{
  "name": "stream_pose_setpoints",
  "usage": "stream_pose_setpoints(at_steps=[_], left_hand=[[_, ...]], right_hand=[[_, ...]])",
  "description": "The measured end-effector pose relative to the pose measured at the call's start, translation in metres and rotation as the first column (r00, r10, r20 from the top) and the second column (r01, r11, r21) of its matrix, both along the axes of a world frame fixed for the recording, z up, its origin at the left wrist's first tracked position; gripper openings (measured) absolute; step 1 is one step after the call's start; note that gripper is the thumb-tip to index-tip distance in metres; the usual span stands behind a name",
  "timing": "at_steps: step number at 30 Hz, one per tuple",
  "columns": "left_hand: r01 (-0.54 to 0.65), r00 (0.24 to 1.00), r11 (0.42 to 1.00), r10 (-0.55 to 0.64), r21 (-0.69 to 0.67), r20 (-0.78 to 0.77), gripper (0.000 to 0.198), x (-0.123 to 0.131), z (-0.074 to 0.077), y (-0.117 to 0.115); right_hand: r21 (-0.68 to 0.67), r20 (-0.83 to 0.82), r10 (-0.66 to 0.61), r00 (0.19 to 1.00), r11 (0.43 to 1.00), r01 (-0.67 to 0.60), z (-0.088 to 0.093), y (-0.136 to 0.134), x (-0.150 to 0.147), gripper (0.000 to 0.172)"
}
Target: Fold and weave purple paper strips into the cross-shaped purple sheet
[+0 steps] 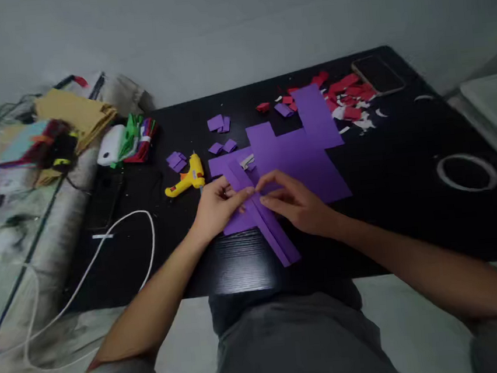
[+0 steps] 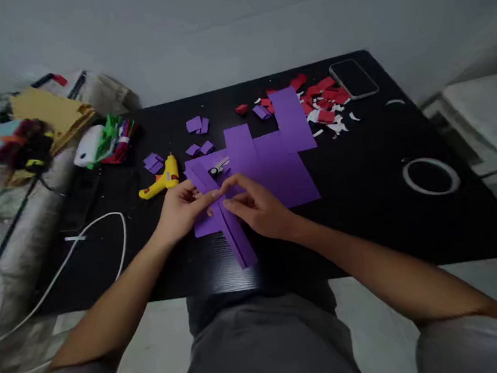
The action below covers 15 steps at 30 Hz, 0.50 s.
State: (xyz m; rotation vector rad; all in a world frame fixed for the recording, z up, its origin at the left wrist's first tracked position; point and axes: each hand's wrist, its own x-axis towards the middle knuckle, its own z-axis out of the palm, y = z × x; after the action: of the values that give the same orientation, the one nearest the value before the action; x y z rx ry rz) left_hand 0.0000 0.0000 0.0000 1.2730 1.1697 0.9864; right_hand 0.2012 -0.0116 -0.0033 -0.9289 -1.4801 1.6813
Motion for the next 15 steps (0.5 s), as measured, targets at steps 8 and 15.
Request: stream_pose_setpoints(at_steps=[8, 15], left_hand=[[0.029, 0.996, 0.999, -0.026, -0.026, 0.090, 0.034, -0.001, 0.000, 0.005], [0.034, 0.997, 0.999, -0.035, 0.010, 0.064, 0.034, 0.000, 0.003, 0.002]], right_hand=[[-0.036, -0.032, 0.194, 0.980, 0.980, -0.195, 0.005, 0.008, 0.008, 0.034], [-0.017, 0.066, 0.216, 0.974, 0.976, -0.215, -0.007, 0.008, 0.004, 0.022]])
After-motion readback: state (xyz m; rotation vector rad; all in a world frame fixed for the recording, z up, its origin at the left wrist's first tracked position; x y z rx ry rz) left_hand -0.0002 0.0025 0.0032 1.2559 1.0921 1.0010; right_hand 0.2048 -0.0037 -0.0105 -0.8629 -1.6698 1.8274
